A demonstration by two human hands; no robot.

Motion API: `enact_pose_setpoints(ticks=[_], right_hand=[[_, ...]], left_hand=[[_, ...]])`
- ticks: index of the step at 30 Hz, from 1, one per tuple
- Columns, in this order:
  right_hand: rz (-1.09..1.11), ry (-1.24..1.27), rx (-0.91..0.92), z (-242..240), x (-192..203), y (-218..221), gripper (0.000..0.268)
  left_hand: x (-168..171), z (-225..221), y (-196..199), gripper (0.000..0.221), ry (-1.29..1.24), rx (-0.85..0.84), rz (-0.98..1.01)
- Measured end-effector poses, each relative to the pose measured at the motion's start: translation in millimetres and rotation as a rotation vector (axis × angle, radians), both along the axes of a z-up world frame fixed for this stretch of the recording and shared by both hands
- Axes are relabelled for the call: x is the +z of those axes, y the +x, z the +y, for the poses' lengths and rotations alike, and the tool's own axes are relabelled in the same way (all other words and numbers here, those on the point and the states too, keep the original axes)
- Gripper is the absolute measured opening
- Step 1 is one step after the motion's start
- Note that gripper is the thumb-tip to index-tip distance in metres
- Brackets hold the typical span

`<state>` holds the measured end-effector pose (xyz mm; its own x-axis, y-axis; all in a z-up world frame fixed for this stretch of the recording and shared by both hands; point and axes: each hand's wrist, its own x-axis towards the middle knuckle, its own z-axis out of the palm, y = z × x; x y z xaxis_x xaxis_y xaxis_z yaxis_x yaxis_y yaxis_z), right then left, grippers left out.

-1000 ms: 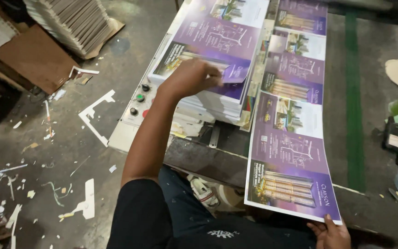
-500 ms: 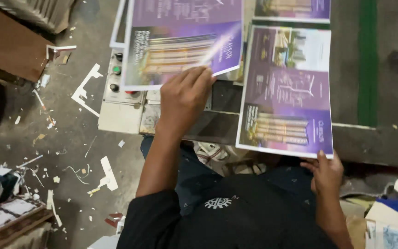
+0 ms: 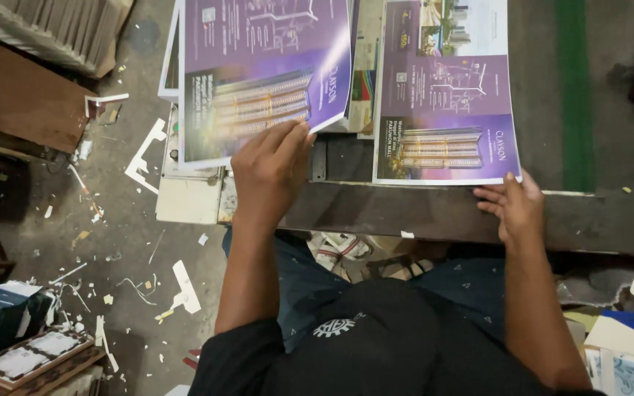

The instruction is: Manually sorting and organizing a stack of printed flyers or brochures in a print shop.

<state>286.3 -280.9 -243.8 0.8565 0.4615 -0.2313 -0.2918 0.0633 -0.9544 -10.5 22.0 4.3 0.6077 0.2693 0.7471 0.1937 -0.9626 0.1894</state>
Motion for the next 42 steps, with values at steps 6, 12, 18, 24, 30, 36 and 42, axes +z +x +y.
enact_pose_setpoints(ticks=[6,12,18,24,30,36,42], right_hand=[[0.067,-0.163,-0.102,-4,13,-38,0.060],[-0.104,0.271,0.425,59,101,-106,0.049],[0.041,0.450,0.276,72,122,-100,0.033],[0.049,0.406,0.121,24,94,-81,0.026],[0.094,0.369,0.003,-39,29,-68,0.023],[0.114,0.248,-0.091,-86,-14,-67,0.022],[0.123,0.112,-0.113,-100,-26,-80,0.021]], left_hand=[[3,-21,15,0.016,0.009,-0.177,-0.039],[-26,-80,67,0.023,0.015,-0.291,0.058],[-9,-80,69,0.023,0.126,-0.350,0.167],[-14,22,51,0.018,-0.029,-0.067,0.221],[-19,111,48,0.061,0.229,0.000,0.334],[7,127,47,0.045,0.038,-0.125,0.468],[29,132,40,0.014,-0.160,-0.192,0.371]])
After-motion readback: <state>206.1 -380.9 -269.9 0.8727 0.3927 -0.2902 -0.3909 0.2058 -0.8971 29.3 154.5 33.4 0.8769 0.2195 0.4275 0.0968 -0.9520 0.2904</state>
